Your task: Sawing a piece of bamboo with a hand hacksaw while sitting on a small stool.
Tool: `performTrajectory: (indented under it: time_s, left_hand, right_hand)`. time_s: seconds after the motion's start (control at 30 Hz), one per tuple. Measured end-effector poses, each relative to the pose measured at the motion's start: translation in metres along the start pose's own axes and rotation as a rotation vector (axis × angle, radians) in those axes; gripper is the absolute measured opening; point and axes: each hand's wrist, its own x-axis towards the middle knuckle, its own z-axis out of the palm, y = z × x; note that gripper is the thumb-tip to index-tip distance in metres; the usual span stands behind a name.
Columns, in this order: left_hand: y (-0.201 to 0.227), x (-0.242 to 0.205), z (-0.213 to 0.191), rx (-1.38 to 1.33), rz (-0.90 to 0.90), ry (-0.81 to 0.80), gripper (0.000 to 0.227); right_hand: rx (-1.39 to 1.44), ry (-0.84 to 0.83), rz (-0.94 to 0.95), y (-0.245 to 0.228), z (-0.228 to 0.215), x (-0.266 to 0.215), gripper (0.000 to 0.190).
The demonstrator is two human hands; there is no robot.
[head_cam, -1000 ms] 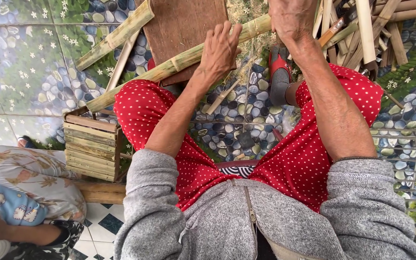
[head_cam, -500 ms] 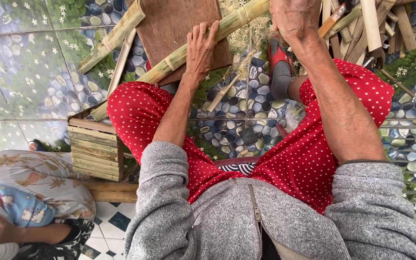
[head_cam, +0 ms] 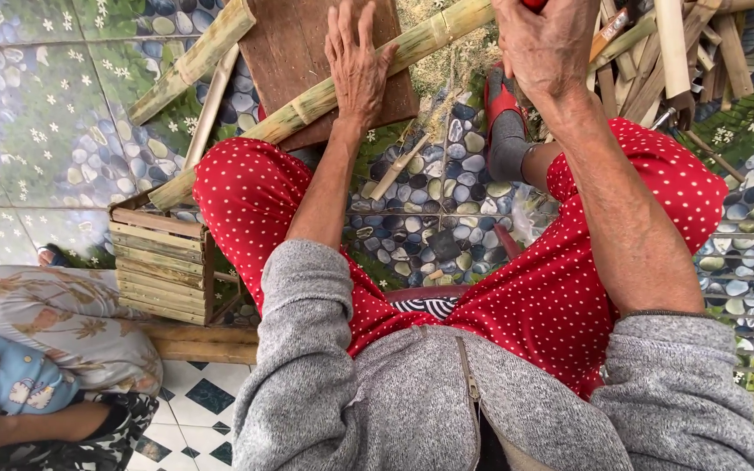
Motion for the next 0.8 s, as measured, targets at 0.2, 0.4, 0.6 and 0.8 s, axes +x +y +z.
performTrajectory:
  time_s: [0.2,0.4,0.6,0.8]
  left_hand:
    - [0.021,0.037,-0.104,0.263,0.112,-0.574,0.088]
    - [0.019,0.044,-0.115,0.130,0.346,-0.705,0.075]
    - [0.012,0.035,-0.132,0.088,0.450,-0.671,0.059]
    - [0.007,0.009,-0.081,0.197,0.442,-0.439,0.073]
  right_hand:
    - [-0.255,0.192,-0.070,-0.207,0.066,0.014,0.016]
    - [-0.293,0.192,-0.163,-0.232,0.072,0.016,0.015]
    - [-0.231,0.177,-0.071,-0.232,0.068,0.020,0.010]
    - [-0.180,0.141,-0.138,-0.224,0.064,0.017,0.009]
